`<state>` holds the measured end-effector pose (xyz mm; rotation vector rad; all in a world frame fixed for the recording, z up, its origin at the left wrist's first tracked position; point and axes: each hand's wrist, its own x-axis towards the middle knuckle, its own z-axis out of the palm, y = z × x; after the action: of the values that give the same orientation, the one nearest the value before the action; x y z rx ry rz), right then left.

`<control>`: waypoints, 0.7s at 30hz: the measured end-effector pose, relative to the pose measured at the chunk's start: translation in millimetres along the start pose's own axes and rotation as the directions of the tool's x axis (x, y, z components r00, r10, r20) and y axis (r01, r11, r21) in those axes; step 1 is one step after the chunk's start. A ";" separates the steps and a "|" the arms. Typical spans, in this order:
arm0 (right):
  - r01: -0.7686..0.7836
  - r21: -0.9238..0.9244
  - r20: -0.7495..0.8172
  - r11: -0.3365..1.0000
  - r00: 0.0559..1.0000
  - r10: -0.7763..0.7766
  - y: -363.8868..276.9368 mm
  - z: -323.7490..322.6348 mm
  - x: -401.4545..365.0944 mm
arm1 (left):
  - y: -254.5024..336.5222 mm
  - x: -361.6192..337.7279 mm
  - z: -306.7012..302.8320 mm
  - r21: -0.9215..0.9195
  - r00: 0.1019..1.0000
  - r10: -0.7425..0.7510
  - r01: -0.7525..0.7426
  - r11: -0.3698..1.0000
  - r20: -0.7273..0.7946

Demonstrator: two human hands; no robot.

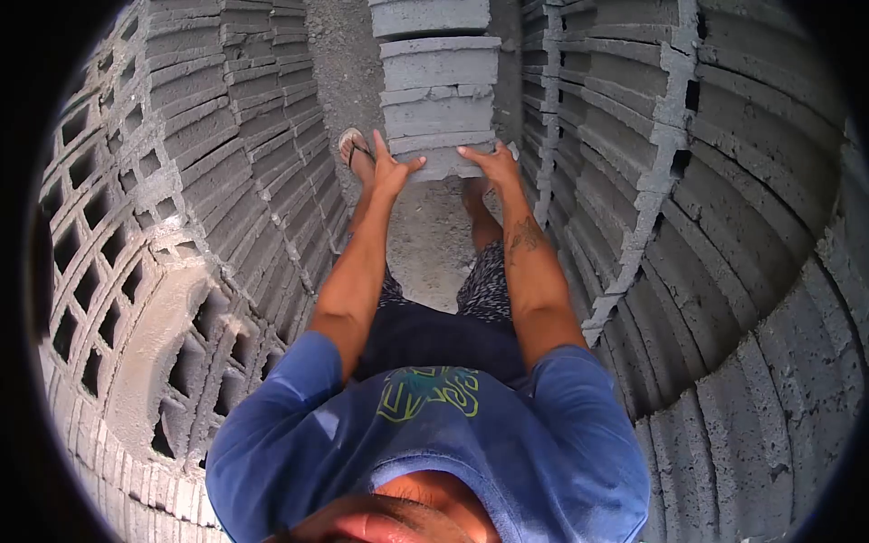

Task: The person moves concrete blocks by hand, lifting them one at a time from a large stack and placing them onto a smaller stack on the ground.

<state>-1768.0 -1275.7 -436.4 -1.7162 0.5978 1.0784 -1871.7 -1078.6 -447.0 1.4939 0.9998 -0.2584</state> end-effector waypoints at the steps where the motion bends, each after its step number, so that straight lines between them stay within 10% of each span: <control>1: 0.015 0.009 -0.021 1.000 1.000 -0.014 12.0 2.6 16.5 | 0.8 8.6 -1.9 0.005 1.000 -0.007 0.007 1.000 -0.002; 4: 0.000 -0.270 0.002 0.963 1.000 0.000 34.1 -5.6 42.1 | 7.9 2.0 -33.2 0.259 0.990 -0.040 0.004 0.966 0.134; 6: 0.083 -0.496 -0.031 0.864 0.993 -0.113 3.4 -6.7 1.6 | -4.6 -9.0 -64.6 0.741 0.985 0.155 -0.164 0.651 0.081; 8: 0.088 -0.609 -0.133 0.788 0.969 -0.211 0.7 -12.3 -26.1 | 78.5 -84.1 -101.9 0.643 0.983 -0.088 -0.038 0.765 0.162; 15: 0.412 -0.359 0.331 0.837 0.895 -0.299 -92.7 55.7 -212.6 | 265.4 -343.0 -199.8 0.387 0.983 0.182 -0.159 0.908 -0.023; 17: 0.523 -0.183 0.545 0.832 0.758 -0.357 -131.1 108.5 -283.3 | 295.7 -395.2 -244.9 0.408 0.848 0.448 -0.317 0.856 -0.282; 21: 0.646 0.028 0.735 0.763 0.504 -0.453 -174.1 208.4 -415.7 | 313.6 -449.2 -385.9 0.582 0.438 0.566 -0.114 0.805 -0.698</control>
<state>-1912.9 -1053.2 -16.8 -1.3577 -0.6070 1.2313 -2070.6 -881.9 161.9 2.3292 1.4047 0.7200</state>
